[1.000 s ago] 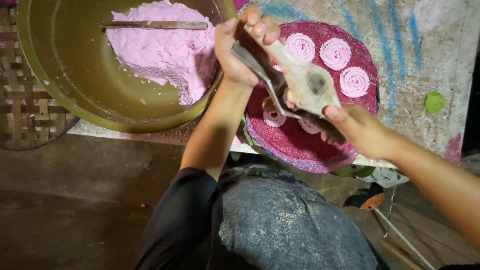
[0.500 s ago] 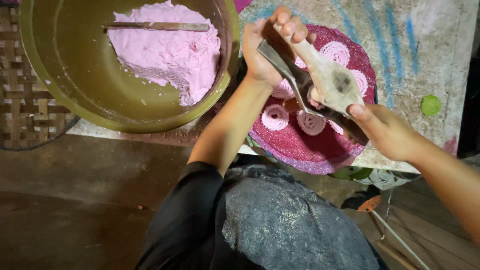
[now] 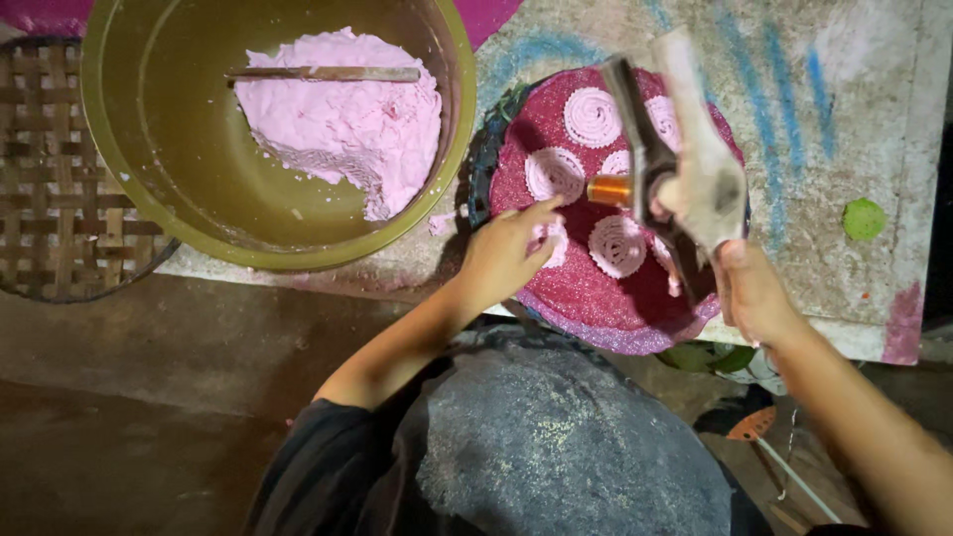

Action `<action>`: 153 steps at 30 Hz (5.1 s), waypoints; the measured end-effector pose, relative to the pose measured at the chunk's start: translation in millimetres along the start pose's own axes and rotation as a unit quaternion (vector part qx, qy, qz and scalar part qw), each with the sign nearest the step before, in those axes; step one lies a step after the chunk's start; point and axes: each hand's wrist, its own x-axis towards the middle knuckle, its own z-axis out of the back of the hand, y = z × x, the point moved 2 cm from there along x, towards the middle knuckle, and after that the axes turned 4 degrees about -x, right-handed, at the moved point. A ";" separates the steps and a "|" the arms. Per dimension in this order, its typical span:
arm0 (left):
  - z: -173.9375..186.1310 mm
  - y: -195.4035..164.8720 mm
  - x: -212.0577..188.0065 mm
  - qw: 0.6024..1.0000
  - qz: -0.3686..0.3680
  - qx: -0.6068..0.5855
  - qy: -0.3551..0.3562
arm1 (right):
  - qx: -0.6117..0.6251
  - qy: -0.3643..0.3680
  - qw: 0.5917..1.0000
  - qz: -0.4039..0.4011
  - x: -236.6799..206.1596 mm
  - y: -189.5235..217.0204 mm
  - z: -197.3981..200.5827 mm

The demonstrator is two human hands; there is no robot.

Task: The person sits at a workbench and uses a hand-held extruder press to pipe pink batter into rosette shapes onto round trays lined with paper cups. They reload the press with batter from a large bowl between rosettes and press the batter out onto the trays one at a time.

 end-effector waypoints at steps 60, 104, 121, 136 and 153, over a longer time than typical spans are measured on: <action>207.0 -17.8 18.7 0.852 0.103 0.509 -0.060 | 0.526 0.243 0.814 0.050 -12.6 19.3 -65.9; 35.4 -69.8 88.1 0.586 -0.115 -0.801 -0.025 | -0.326 0.113 0.925 -0.157 12.9 90.0 -14.0; 34.6 -78.9 100.8 0.584 -0.105 -0.804 -0.039 | -0.369 0.087 0.907 -0.182 12.3 103.2 -7.7; 28.4 -74.8 100.1 0.567 -0.058 -0.818 -0.077 | -0.358 0.085 0.909 -0.197 9.1 104.0 -10.3; 24.3 -65.4 100.6 0.565 -0.055 -0.817 -0.107 | -0.374 0.090 0.900 -0.206 13.0 101.8 -14.9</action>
